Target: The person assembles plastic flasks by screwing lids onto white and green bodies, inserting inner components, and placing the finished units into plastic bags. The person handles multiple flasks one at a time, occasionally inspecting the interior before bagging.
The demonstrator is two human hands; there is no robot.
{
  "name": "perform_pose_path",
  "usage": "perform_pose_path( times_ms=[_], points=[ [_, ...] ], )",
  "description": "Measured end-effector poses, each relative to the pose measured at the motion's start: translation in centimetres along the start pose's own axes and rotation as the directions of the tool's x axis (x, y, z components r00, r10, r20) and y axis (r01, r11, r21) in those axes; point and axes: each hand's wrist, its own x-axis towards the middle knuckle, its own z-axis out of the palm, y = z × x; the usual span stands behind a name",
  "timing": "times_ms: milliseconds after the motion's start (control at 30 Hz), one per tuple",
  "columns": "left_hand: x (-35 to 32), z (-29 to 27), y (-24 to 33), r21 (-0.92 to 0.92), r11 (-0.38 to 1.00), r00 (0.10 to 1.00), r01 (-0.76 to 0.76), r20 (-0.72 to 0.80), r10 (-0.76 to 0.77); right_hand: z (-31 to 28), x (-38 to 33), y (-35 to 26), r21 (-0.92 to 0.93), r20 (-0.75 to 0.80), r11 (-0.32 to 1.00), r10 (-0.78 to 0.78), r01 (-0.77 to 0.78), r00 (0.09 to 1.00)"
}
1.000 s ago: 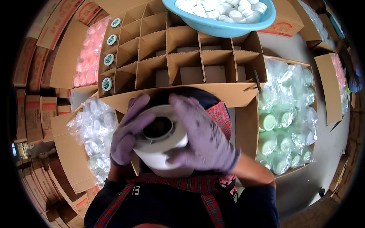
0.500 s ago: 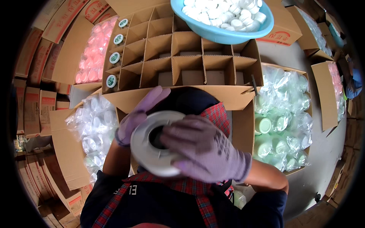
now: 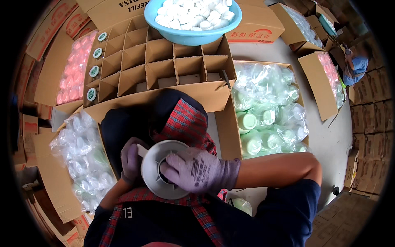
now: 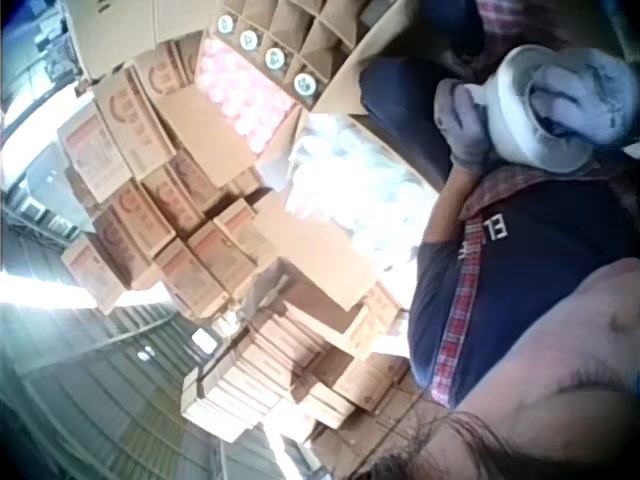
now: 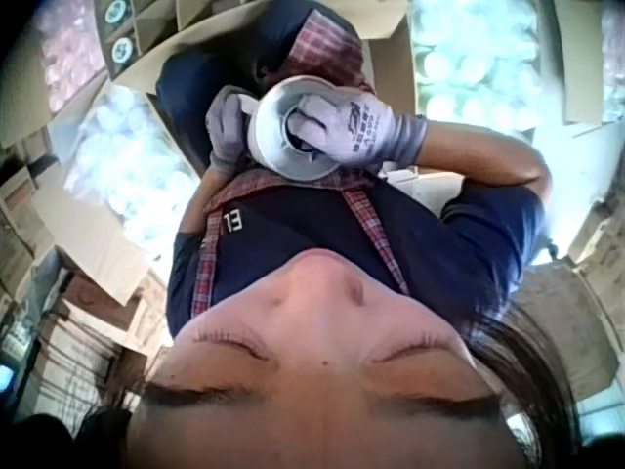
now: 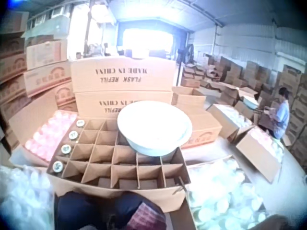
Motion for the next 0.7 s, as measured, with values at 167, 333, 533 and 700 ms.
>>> perform_pose_path(
  times_ms=[167,333,533,700],
  points=[
    [-3.0,-1.0,1.3,-0.224,0.973,0.966,0.059,-0.233,-0.112,-0.6,1.5,7.8,0.032,-0.258,0.972,0.233,-0.232,0.938],
    [0.2,-2.8,1.1,-0.15,0.984,0.989,0.099,0.122,-0.081,3.2,-6.6,30.3,-0.341,-0.177,0.102,0.969,-0.935,0.17],
    [7.0,-1.8,-5.9,-0.169,0.955,0.824,0.246,0.554,-0.114,-5.0,-2.3,15.2,0.021,-0.378,0.654,0.705,-0.756,0.6],
    [9.1,1.1,-3.9,0.001,0.954,0.642,0.301,0.74,-0.203,-4.8,-1.1,-0.8,-0.161,-0.115,0.959,-0.255,0.235,0.96]
  ],
)
